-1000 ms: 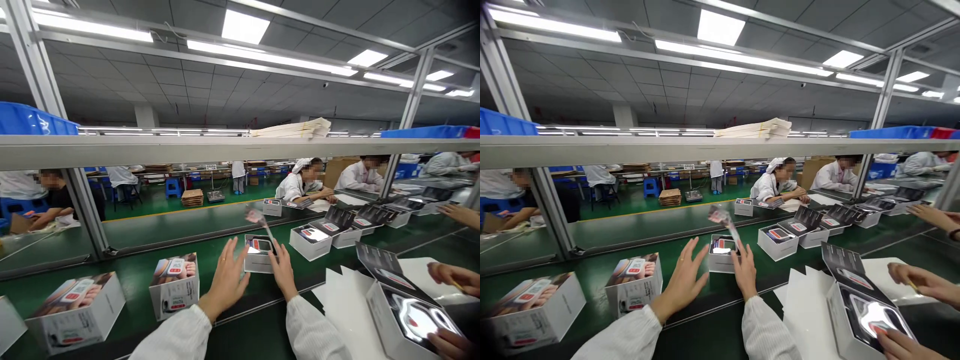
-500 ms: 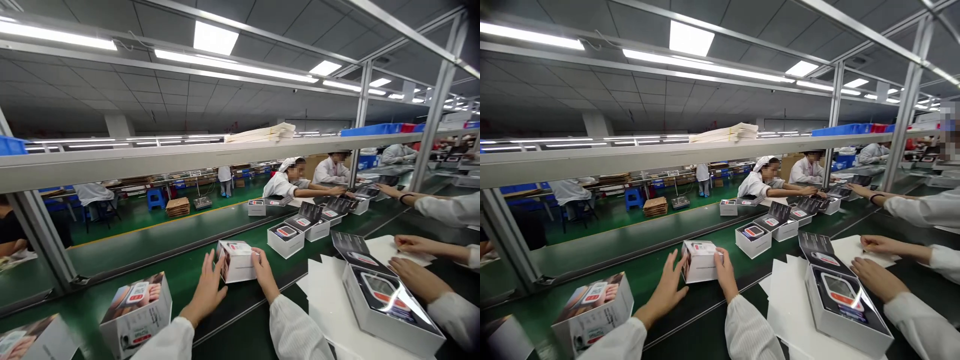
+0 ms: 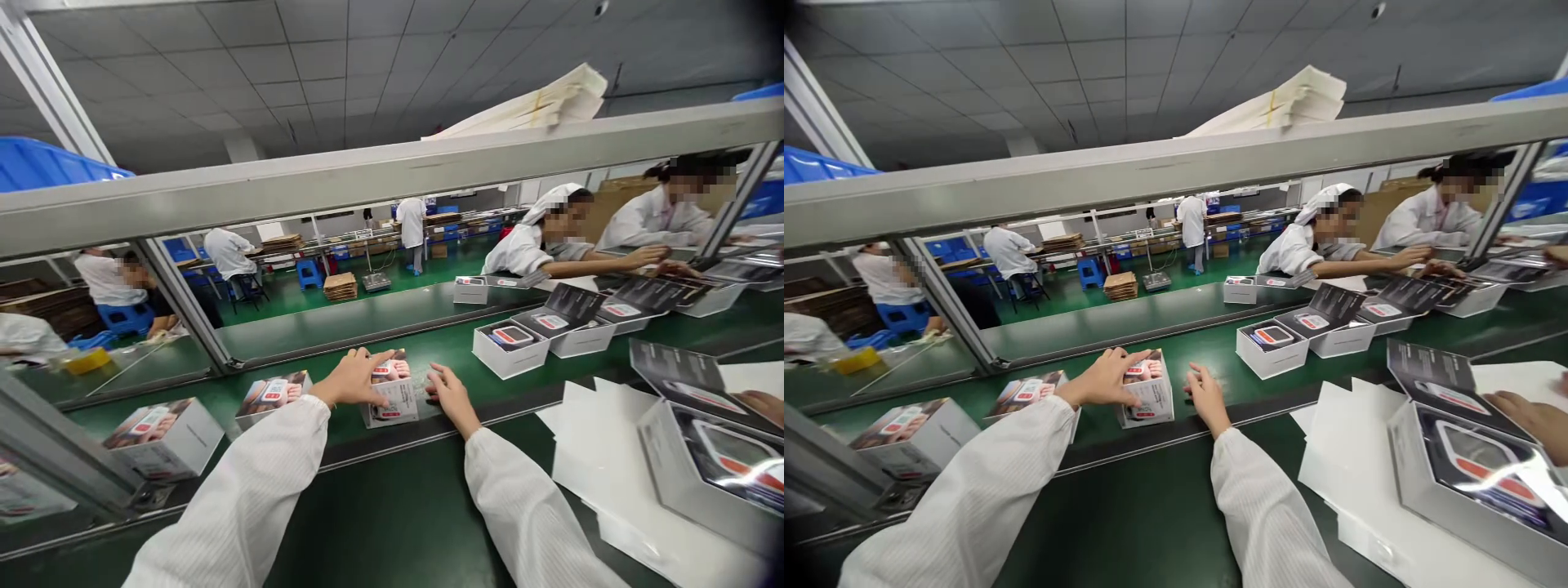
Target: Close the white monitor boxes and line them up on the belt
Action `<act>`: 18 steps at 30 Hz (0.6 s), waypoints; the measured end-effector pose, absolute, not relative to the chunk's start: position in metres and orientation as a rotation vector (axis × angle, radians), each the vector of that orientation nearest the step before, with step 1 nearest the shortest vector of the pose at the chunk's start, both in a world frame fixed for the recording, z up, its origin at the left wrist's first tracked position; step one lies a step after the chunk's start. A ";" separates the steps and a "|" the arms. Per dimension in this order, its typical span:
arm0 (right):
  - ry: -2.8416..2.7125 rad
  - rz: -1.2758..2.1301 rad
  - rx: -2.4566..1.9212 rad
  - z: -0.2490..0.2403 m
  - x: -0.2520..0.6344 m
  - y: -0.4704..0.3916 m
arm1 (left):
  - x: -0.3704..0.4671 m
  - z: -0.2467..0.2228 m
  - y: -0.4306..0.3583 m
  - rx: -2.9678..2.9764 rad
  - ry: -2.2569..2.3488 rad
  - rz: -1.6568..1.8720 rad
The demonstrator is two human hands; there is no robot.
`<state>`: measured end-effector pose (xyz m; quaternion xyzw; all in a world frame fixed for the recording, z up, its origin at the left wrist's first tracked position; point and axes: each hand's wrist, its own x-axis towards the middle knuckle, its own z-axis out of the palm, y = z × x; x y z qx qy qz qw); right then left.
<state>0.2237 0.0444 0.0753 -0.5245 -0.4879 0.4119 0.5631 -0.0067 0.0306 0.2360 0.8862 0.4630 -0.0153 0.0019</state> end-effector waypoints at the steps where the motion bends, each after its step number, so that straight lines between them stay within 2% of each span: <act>1: -1.151 0.977 -1.231 0.077 0.224 0.043 | -0.008 0.236 0.030 2.782 1.463 -0.054; 14: -1.175 0.941 -1.205 0.070 0.220 0.045 | -0.027 0.241 0.012 2.736 1.683 -0.055; 18: -1.219 0.928 -1.208 0.069 0.220 0.046 | -0.020 0.232 -0.017 2.872 1.692 0.226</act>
